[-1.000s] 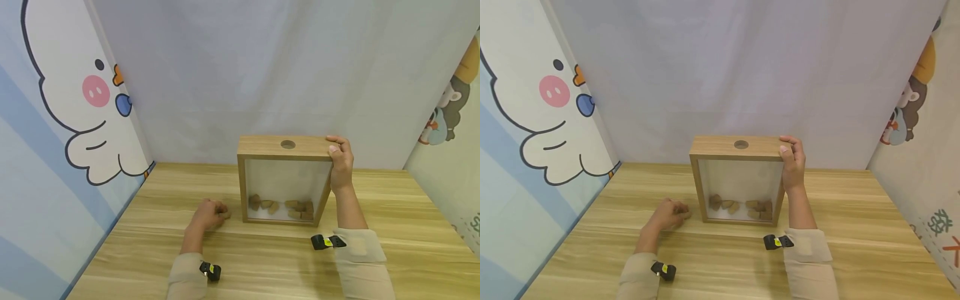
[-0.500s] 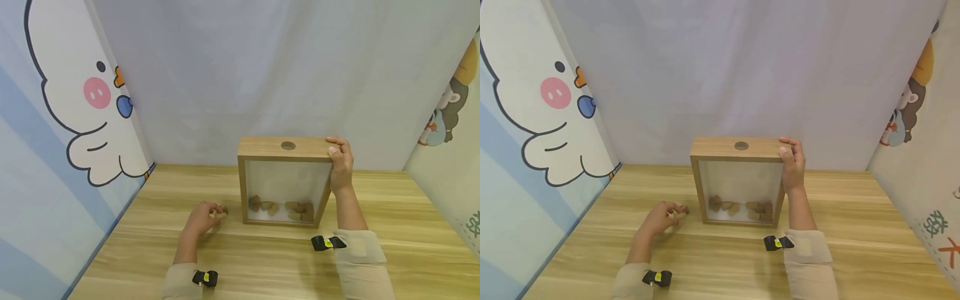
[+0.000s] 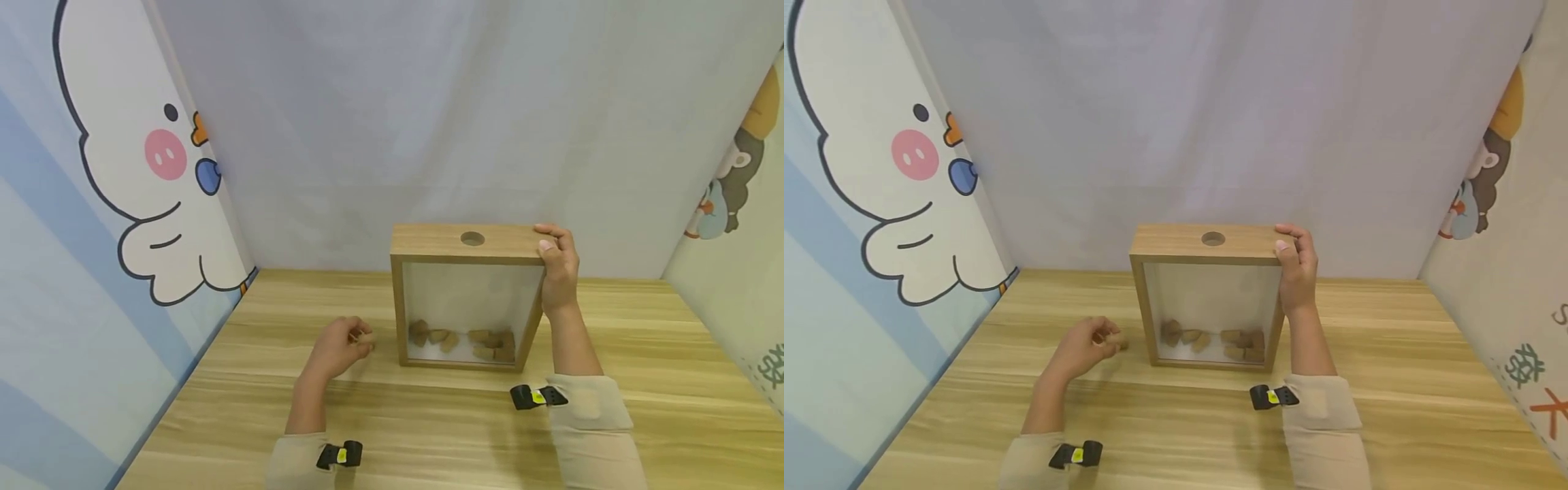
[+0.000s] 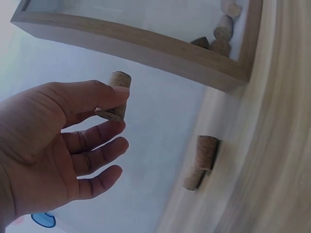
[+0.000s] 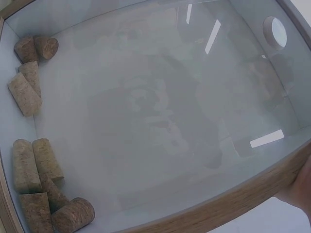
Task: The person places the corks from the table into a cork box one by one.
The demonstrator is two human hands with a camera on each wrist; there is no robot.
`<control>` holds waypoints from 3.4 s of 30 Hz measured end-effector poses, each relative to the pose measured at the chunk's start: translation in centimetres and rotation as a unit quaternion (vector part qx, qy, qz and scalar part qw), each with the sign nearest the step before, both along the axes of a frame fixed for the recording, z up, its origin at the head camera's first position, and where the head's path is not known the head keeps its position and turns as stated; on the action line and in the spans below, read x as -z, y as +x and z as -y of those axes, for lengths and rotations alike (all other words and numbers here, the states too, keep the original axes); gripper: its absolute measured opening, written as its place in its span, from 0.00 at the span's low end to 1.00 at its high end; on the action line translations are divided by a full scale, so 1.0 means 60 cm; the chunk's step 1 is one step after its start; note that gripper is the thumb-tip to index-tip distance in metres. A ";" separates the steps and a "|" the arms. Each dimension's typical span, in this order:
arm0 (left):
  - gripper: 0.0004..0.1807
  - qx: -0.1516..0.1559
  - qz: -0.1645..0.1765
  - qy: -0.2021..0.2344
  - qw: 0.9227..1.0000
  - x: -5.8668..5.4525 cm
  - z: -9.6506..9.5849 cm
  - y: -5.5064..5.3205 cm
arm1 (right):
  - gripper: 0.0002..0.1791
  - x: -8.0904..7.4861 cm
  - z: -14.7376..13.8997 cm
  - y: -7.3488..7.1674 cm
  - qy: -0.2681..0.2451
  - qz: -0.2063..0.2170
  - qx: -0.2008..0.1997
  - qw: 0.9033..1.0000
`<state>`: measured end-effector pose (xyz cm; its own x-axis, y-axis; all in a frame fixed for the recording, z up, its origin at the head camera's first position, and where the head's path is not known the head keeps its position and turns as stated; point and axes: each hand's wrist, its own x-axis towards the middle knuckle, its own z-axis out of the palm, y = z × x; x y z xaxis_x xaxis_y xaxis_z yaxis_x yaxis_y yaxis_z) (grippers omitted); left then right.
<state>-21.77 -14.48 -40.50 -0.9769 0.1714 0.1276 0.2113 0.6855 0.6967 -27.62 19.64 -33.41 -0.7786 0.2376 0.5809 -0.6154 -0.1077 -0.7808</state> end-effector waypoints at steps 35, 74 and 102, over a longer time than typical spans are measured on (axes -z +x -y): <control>0.14 -0.027 -0.002 0.328 0.944 -0.118 -0.080 0.033 | 0.15 -0.003 0.000 0.002 0.000 0.007 -0.004 1.000; 0.13 0.036 -0.030 0.326 0.944 -0.281 -0.190 -0.042 | 0.16 0.002 -0.003 -0.003 -0.003 0.003 0.002 1.000; 0.11 0.055 0.032 0.238 0.969 -0.298 -0.239 -0.104 | 0.16 0.000 -0.001 -0.001 -0.003 0.006 0.003 1.000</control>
